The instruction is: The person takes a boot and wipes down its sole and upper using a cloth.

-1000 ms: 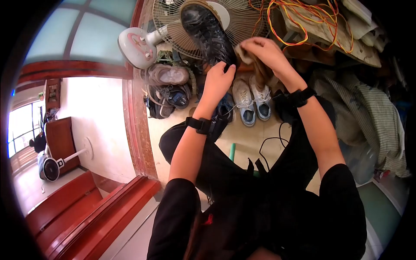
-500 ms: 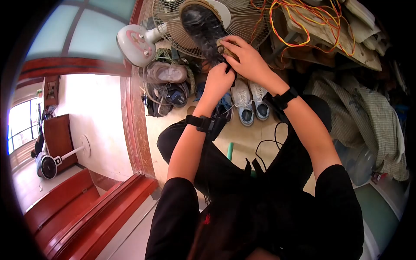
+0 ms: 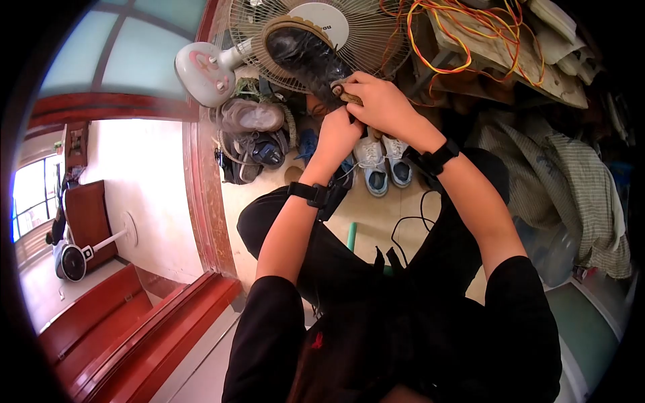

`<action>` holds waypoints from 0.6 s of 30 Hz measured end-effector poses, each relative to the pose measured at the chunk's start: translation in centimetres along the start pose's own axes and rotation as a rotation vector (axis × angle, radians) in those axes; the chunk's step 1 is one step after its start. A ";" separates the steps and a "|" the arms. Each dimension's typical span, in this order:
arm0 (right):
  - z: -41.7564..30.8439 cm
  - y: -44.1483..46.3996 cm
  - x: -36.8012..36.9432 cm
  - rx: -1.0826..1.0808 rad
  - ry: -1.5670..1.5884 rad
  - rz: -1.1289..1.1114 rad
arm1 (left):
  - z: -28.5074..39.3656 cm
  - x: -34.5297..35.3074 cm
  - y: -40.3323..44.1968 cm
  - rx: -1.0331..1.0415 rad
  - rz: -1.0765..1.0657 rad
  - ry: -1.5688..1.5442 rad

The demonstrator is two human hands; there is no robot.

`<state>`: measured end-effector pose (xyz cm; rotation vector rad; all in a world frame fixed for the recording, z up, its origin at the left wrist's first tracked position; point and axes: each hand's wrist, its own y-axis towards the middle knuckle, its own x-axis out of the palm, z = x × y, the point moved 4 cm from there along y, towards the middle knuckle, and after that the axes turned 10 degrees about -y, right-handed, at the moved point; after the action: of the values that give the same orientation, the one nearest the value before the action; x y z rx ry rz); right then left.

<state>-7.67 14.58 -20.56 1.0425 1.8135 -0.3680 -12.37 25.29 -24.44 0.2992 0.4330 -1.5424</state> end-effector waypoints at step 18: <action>0.6 0.9 -1.1 0.138 0.159 0.262 | 0.8 -3.4 -0.6 0.280 0.155 0.439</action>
<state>-6.43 14.18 -19.69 1.4222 1.7798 -0.2589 -12.80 27.90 -22.13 0.8792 0.5207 -1.3815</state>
